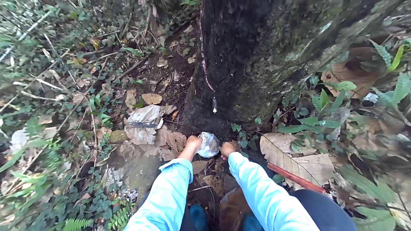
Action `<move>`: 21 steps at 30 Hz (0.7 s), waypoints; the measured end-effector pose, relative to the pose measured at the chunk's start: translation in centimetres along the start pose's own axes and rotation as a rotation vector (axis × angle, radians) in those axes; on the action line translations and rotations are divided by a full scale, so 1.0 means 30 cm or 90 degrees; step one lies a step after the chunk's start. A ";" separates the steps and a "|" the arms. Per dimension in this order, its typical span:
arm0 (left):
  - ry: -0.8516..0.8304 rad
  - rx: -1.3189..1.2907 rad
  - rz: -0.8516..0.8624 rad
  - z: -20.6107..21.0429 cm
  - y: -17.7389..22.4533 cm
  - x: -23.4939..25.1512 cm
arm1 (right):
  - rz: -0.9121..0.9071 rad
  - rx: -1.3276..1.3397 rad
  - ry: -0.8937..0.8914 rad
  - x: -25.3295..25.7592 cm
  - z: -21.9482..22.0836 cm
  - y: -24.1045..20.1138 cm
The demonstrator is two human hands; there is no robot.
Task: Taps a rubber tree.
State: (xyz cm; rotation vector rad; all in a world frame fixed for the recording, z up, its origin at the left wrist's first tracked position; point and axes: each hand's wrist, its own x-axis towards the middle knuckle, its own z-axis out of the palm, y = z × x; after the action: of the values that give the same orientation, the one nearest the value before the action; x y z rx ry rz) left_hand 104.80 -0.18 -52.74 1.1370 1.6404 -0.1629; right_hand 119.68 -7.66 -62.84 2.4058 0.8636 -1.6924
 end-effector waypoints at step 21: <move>0.108 -0.304 -0.120 0.445 -0.005 0.061 | 0.096 -0.446 0.024 -0.230 -0.339 0.332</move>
State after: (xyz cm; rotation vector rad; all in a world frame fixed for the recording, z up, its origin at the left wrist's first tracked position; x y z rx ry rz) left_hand 113.81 -7.34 -59.75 0.6462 1.8109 0.2037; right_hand 131.46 -15.01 -55.27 1.9579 1.0294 -1.0476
